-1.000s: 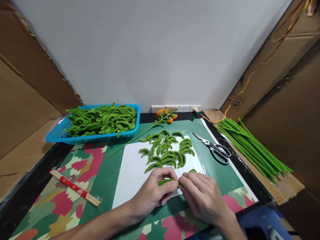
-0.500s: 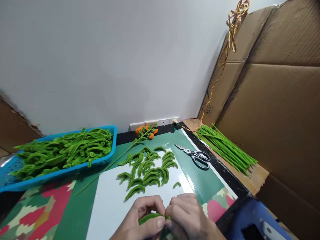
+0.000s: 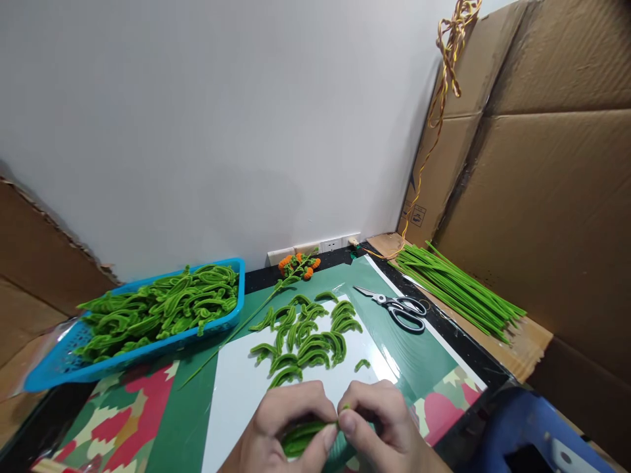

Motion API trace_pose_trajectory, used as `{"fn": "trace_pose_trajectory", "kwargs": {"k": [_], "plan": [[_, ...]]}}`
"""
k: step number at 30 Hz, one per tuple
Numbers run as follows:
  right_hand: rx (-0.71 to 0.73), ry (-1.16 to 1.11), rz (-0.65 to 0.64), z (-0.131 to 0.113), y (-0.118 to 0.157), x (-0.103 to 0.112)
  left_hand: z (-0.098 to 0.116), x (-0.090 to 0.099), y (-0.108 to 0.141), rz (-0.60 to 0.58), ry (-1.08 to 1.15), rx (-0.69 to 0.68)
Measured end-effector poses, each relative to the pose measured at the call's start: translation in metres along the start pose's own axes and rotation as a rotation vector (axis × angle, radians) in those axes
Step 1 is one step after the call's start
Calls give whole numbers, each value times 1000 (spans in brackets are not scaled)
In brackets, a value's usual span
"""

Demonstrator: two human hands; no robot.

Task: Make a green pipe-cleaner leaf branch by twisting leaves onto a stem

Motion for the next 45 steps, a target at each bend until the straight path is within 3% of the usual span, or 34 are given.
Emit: {"fn": "trace_pose_trajectory", "kwargs": {"k": [3,6,14,19,23,26,31,33,35,37,39,43,45], "plan": [[68,59,18,-4,-3,1,-21,-6,-4,-56,355,268],[192,161,34,-6,-8,2,-33,-16,-8,-147,581,358],[397,236,37,0,-12,6,-36,-27,-12,-115,546,435],[254,153,68,0,-5,6,-24,-22,-5,-75,406,373],[82,43,81,7,4,0,-10,-16,-4,3,133,187],[-166,-148,-12,16,9,-13,5,-14,-7,-1,-158,-114],[-708,-754,-87,24,17,-40,25,-16,-4,-188,-768,-770],[-788,-879,-140,23,16,-45,24,-16,-2,-287,-1001,-907],[-798,-900,-198,23,15,-46,22,-16,-3,-339,-1105,-937],[-742,-797,-186,25,13,-40,22,-15,-6,-307,-1054,-855],[-596,-593,-110,26,11,-30,21,-13,-12,-231,-881,-653],[-57,-83,29,12,8,-7,12,-9,-17,-86,-375,-82],[136,113,63,7,8,0,5,-9,-14,-57,-167,136]]}}
Point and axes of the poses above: each hand's wrist, its own y-axis away from the middle knuckle, its own x-axis out of the back of the hand, z = x × y, the point moved 4 cm from there along -y, towards the middle knuckle, and after that the axes turned 9 degrees about y, right-handed, at the moved point
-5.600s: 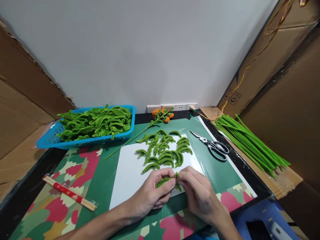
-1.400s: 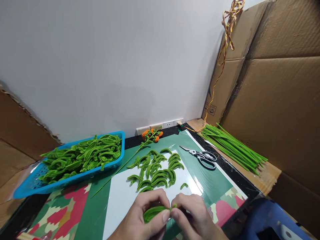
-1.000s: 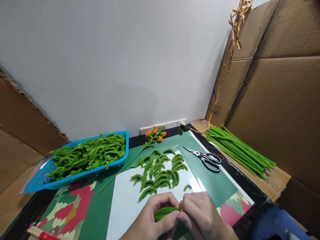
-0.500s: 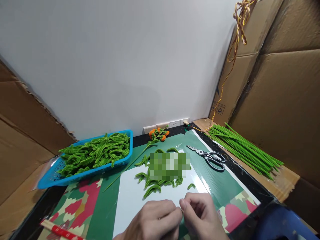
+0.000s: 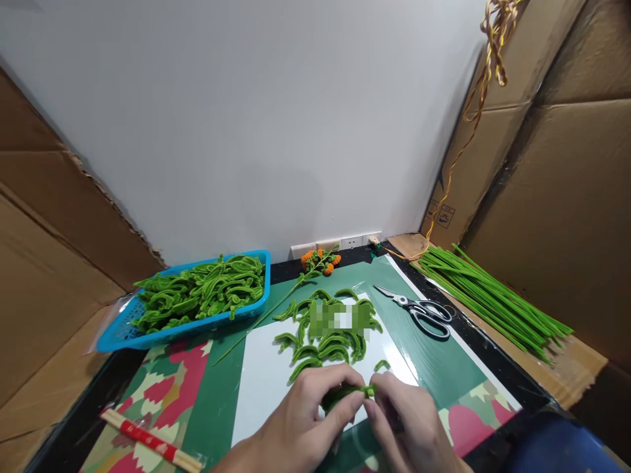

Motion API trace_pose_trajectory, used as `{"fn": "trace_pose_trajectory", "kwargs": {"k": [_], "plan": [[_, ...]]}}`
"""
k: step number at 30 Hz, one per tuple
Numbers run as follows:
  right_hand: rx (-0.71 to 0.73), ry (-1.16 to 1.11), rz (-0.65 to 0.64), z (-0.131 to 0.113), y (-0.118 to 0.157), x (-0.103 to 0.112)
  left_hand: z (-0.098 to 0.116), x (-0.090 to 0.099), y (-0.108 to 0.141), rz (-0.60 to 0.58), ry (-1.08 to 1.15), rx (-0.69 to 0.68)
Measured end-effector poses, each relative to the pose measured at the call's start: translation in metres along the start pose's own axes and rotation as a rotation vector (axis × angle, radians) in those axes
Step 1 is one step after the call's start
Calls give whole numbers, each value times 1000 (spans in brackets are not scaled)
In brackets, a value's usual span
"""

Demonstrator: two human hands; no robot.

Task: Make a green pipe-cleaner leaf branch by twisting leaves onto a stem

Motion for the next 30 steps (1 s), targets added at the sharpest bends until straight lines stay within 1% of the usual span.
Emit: {"fn": "trace_pose_trajectory", "kwargs": {"k": [1,3,6,10,13,15,18,23,27,28,29,30], "plan": [[50,54,10,0,0,2,-3,-1,1,-5,66,69],[79,98,30,1,-1,5,-6,-1,3,7,111,130],[118,130,67,3,-1,7,-4,-1,4,36,37,118],[219,212,97,-1,-3,7,2,-4,2,17,-56,77],[253,242,92,-3,-5,5,2,-6,1,23,-80,61],[257,256,85,-3,-4,4,-1,-5,0,42,-71,89],[266,286,67,-3,0,4,-4,-4,-1,53,12,115],[283,293,30,-2,0,7,-6,-5,0,77,114,98],[347,316,107,-5,3,9,-4,-8,3,48,138,24],[338,288,115,-6,6,8,-2,-9,3,31,143,8],[290,242,116,-6,10,6,-1,-10,4,15,141,-8],[206,173,97,-5,14,4,0,-10,4,5,125,-28]]}}
Point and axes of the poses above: each hand's wrist, its own y-axis away from the middle knuckle, its own x-axis out of the back of the hand, z = x × y, the point moved 4 cm from there along -y, towards the middle knuckle, and after that the axes turned 9 degrees about y, right-handed, at the moved point
